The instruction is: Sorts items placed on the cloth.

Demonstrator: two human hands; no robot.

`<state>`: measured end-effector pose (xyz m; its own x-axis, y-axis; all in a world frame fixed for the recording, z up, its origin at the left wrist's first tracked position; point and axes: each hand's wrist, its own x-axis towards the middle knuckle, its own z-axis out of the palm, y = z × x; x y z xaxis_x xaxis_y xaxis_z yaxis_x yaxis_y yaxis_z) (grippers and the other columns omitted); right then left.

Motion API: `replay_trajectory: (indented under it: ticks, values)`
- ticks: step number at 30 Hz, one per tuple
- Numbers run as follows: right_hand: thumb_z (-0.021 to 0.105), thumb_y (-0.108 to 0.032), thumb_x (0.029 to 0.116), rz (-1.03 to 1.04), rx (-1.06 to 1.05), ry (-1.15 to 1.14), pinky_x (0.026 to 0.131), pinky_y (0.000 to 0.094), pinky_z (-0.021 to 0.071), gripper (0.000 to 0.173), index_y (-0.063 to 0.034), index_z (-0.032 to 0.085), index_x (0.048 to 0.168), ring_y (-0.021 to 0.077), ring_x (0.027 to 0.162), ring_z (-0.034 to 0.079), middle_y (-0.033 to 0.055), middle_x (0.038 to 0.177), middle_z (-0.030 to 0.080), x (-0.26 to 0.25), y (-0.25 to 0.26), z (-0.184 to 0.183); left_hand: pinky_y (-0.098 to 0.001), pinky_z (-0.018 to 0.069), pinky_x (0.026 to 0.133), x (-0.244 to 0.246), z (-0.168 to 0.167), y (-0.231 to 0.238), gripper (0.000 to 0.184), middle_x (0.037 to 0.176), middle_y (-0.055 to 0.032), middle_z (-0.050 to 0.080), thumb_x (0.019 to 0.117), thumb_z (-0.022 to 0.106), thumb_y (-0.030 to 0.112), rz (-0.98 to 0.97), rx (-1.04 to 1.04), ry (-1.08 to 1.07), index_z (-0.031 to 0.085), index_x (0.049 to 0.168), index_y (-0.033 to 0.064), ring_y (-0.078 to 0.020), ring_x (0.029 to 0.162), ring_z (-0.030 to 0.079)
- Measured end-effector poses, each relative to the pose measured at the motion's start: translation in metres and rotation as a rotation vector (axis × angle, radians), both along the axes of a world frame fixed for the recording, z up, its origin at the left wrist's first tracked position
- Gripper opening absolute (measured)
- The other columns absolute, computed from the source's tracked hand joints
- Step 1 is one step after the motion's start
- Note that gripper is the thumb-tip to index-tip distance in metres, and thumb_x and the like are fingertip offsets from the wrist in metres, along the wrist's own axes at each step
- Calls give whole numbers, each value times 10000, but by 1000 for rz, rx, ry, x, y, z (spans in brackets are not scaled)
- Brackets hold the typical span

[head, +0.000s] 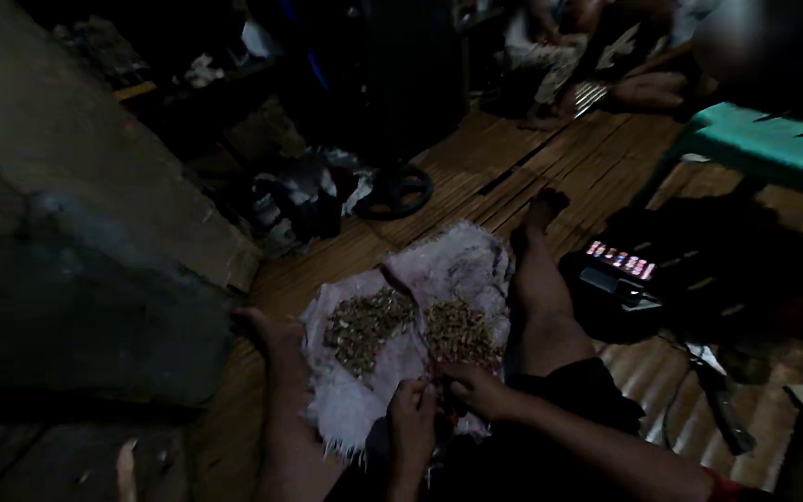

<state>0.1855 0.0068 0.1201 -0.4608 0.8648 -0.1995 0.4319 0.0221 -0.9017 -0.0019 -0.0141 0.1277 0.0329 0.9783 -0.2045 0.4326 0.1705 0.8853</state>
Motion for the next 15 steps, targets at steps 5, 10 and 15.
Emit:
replay_trajectory:
  ticks: [5, 10, 15]
  values:
    - [386, -135, 1060, -26, -86, 215, 709, 347, 600, 313, -33, 655, 1185, 141, 742, 669, 68, 913, 681, 6, 2, -5, -393, 673, 710, -1, 0, 3, 168, 964, -135, 728, 1032, 592, 104, 9, -66, -273, 637, 1118, -34, -235, 763, 753]
    - [390, -127, 1061, -52, -169, 469, 661, 320, 593, 315, -29, 679, 1139, 115, 702, 656, 25, 861, 686, 11, 6, -15, -379, 662, 701, 3, -1, 7, 179, 972, -142, 714, 1030, 601, 120, 29, -77, -365, 643, 1116, -32, -234, 764, 740]
    - [520, -174, 1043, -56, -164, 453, 718, 297, 592, 226, -45, 698, 1100, 96, 769, 668, 12, 898, 698, 12, 5, -7, -359, 659, 691, 4, -2, 7, 168, 955, -104, 723, 1007, 645, 143, 42, -7, -275, 666, 1087, -3, -198, 749, 734]
